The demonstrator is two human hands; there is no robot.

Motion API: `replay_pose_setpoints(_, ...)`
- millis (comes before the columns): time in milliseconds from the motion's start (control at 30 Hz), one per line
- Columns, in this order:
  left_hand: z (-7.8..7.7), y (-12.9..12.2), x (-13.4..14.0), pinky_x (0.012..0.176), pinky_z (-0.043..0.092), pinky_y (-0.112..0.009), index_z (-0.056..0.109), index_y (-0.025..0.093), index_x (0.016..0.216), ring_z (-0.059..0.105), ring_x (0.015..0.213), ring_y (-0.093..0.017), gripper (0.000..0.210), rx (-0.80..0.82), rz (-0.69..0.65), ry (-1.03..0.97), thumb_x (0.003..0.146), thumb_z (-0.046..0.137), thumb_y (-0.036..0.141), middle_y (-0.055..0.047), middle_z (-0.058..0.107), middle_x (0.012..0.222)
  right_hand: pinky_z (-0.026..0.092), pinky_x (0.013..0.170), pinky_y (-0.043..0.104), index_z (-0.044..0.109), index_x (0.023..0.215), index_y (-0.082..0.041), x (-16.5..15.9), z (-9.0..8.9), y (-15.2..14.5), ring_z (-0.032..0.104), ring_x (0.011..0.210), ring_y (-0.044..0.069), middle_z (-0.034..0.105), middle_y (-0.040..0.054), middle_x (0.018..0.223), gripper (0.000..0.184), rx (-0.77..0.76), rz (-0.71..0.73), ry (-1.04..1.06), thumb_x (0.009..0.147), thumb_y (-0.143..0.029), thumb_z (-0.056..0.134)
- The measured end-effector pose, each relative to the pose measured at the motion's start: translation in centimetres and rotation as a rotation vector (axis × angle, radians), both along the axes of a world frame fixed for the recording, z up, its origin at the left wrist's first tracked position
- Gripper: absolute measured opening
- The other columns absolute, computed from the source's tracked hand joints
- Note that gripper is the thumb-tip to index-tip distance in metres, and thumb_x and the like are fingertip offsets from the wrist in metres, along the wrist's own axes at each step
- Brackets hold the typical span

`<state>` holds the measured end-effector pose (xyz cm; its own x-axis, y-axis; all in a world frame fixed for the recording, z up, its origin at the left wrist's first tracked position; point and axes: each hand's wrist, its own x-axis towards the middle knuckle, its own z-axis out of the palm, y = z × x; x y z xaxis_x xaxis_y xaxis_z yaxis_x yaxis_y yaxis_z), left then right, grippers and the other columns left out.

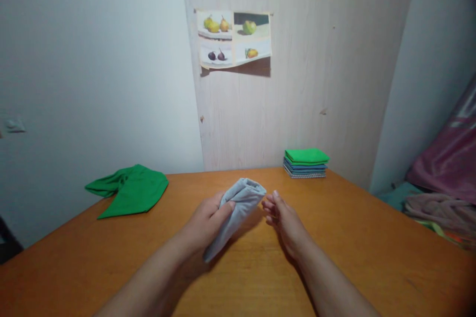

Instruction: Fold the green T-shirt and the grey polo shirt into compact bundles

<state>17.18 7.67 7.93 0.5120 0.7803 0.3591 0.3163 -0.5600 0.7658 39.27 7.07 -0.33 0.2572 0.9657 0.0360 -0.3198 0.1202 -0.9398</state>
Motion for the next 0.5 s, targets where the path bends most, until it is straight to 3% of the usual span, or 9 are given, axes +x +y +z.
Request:
replay_pose_setpoints(133, -0.8, 0.7, 0.9, 0.079, 0.052, -0.032, 0.068, 0.013, 0.117, 0.069, 0.089, -0.025, 0.043, -0.472, -0.078, -0.391, 0.093, 0.057, 0.048, -0.01, 0.076, 0.103, 0.047, 0.084, 0.032, 0.068, 0.121, -0.023, -1.1, 0.8, -1.3, 0.063, 0.104, 0.023, 0.072, 0.0079, 0.115, 0.048, 0.153, 0.375, 0.068, 0.09, -0.059, 0.06)
replay_pose_setpoints(200, -1.9, 1.0, 1.5, 0.077, 0.053, -0.033, 0.07, 0.011, 0.109, 0.07, 0.083, -0.024, 0.041, -0.638, -0.084, -0.532, 0.091, 0.062, 0.046, -0.012, 0.076, 0.099, 0.048, 0.086, 0.036, 0.07, 0.119, -0.019, -1.4, 0.9, -1.6, 0.066, 0.099, 0.024, 0.074, 0.01, 0.112, 0.044, 0.179, 0.45, 0.091, 0.089, -0.051, 0.065)
replay_pose_setpoints(267, -3.0, 1.2, 2.0, 0.081, 0.054, -0.035, 0.071, 0.01, 0.105, 0.072, 0.084, -0.025, 0.039, -0.772, -0.122, -0.64, 0.09, 0.064, 0.045, -0.013, 0.076, 0.097, 0.048, 0.088, 0.037, 0.071, 0.117, -0.016, -1.5, 0.8, -1.7, 0.067, 0.096, 0.025, 0.075, 0.0114, 0.109, 0.043, 0.173, 0.436, 0.102, 0.087, -0.047, 0.069)
replay_pose_setpoints(367, -3.9, 1.2, 2.6, 0.091, 0.053, -0.04, 0.069, 0.01, 0.113, 0.072, 0.097, -0.03, 0.052, -0.966, -0.293, -0.743, 0.093, 0.056, 0.056, -0.016, 0.076, 0.103, 0.05, 0.086, 0.038, 0.07, 0.116, -0.014, -1.4, 0.5, -1.4, 0.069, 0.091, 0.025, 0.076, 0.0118, 0.105, 0.044, 0.159, 0.377, 0.094, 0.085, -0.047, 0.071)
replay_pose_setpoints(433, -4.1, 0.9, 2.8, 0.097, 0.05, -0.043, 0.066, 0.011, 0.122, 0.069, 0.107, -0.032, 0.062, -1.014, -0.411, -0.788, 0.094, 0.05, 0.063, -0.017, 0.075, 0.109, 0.052, 0.082, 0.036, 0.07, 0.115, -0.014, -1.3, 0.3, -1.3, 0.069, 0.087, 0.025, 0.076, 0.0114, 0.103, 0.046, 0.141, 0.334, 0.063, 0.085, -0.049, 0.072)
replay_pose_setpoints(500, -4.3, 0.6, 2.8, 0.1, 0.049, -0.044, 0.063, 0.012, 0.128, 0.068, 0.11, -0.032, 0.061, -0.983, -0.445, -0.831, 0.095, 0.051, 0.062, -0.017, 0.073, 0.113, 0.052, 0.076, 0.035, 0.07, 0.112, -0.015, -1.4, 0.2, -1.2, 0.07, 0.084, 0.025, 0.076, 0.0109, 0.1, 0.047, 0.118, 0.283, 0.013, 0.084, -0.052, 0.072)
